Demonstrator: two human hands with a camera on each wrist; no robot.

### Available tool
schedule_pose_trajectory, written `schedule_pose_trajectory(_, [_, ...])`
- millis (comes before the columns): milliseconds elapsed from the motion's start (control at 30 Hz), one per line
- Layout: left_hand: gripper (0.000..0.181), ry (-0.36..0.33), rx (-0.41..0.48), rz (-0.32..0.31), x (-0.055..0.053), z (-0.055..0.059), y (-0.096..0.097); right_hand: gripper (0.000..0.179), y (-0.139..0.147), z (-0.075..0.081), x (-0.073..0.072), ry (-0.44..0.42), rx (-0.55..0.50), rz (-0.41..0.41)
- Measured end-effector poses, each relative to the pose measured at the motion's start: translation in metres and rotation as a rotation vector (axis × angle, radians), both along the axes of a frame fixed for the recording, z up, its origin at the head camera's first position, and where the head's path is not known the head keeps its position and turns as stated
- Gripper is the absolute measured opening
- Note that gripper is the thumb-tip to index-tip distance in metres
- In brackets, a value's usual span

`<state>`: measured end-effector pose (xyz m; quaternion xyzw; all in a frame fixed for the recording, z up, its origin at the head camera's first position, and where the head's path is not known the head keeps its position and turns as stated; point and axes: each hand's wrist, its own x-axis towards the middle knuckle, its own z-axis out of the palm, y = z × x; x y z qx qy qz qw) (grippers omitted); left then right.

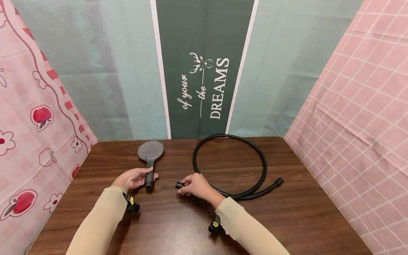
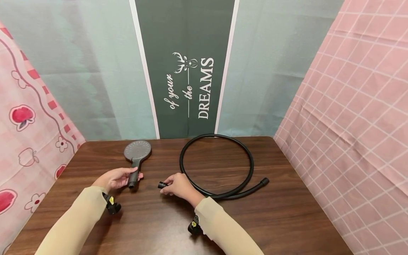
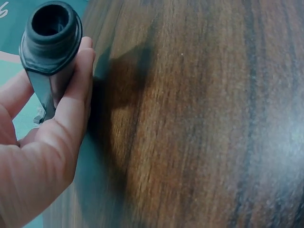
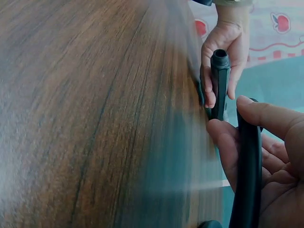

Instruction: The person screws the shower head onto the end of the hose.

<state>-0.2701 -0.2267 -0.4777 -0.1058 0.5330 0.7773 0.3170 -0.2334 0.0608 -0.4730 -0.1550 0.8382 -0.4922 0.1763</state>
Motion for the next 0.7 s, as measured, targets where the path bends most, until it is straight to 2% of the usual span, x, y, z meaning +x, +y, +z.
schedule_pose_trajectory(300, [0.065,0.002,-0.005,-0.006,0.000,0.001,0.000,0.021,0.001,0.003,-0.002,0.034,-0.048,-0.006])
schedule_pose_trajectory(500, [0.066,0.041,-0.020,0.027,0.003,-0.006,0.004,0.022,0.000,0.006,-0.001,0.027,-0.032,0.003])
schedule_pose_trajectory(700, [0.056,0.060,-0.014,0.068,0.004,-0.012,0.005,0.021,0.001,0.009,-0.002,0.032,-0.003,0.027])
